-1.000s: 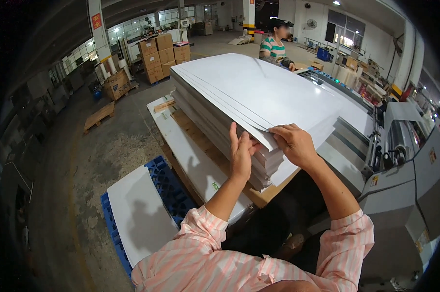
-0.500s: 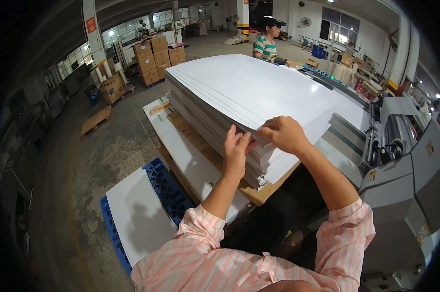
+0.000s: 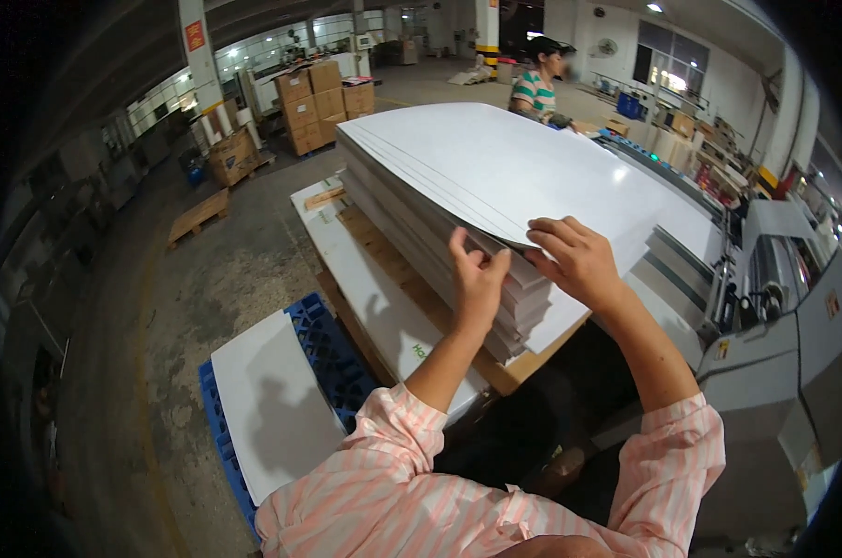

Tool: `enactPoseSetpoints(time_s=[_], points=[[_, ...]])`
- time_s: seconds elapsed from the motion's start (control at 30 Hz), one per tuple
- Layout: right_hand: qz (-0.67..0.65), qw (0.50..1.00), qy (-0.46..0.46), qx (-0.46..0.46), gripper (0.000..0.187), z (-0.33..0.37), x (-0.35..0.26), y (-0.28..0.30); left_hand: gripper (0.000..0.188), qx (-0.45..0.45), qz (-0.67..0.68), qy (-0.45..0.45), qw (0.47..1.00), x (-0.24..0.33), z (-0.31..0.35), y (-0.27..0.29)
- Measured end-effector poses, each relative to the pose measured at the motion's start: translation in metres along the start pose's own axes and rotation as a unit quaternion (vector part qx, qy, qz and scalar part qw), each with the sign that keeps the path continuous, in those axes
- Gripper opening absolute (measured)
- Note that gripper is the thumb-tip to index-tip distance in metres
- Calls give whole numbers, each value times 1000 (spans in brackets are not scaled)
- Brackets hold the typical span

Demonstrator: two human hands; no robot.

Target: The recorder is sorting and stacking large sheets of white paper next to an industrial machine.

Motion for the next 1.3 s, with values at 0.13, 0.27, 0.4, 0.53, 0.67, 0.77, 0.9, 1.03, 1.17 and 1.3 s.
enactPoseSetpoints(time_s=[0.13,0.27,0.4,0.53,0.67,0.77,0.9,1.03,1.17,1.3], points=[[-133,985,-112,-16,28,-7,8,-7,21,-79,-90,-9,993,-13,-3,9],[-78,966,-204,-138,14,-21,12,-15,15,-64,-61,22,996,-12,-2,15],[-153,933,-322,45,26,-36,35,2,21,-70,-133,-4,989,-17,-5,16],[-15,969,-186,161,20,-31,18,7,20,-64,-145,4,987,-9,-1,12],[-37,983,-182,-5,19,-13,-2,-4,17,-84,-90,24,992,-6,2,11],[-85,981,-165,-56,14,-4,3,-9,14,-94,-108,24,989,-9,1,12],[-74,980,-174,-69,14,2,1,-13,13,-103,-132,24,986,-13,-1,14],[-97,970,-212,-68,15,3,2,-18,12,-92,-111,14,989,-10,2,13],[-87,968,-218,-91,19,8,0,-25,17,-92,-107,-1,990,-7,3,12],[-134,975,-177,4,23,3,-14,-17,30,-44,-75,-20,996,-13,1,13]])
Point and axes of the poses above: each hand's wrist, its own z-axis away from the middle knuckle, its own y-axis out of the back of the hand, x = y × z, the point moved 2 cm from there along -z, towards the middle knuckle, and after that the axes turned 1 degree about x, right-handed, at the moved point
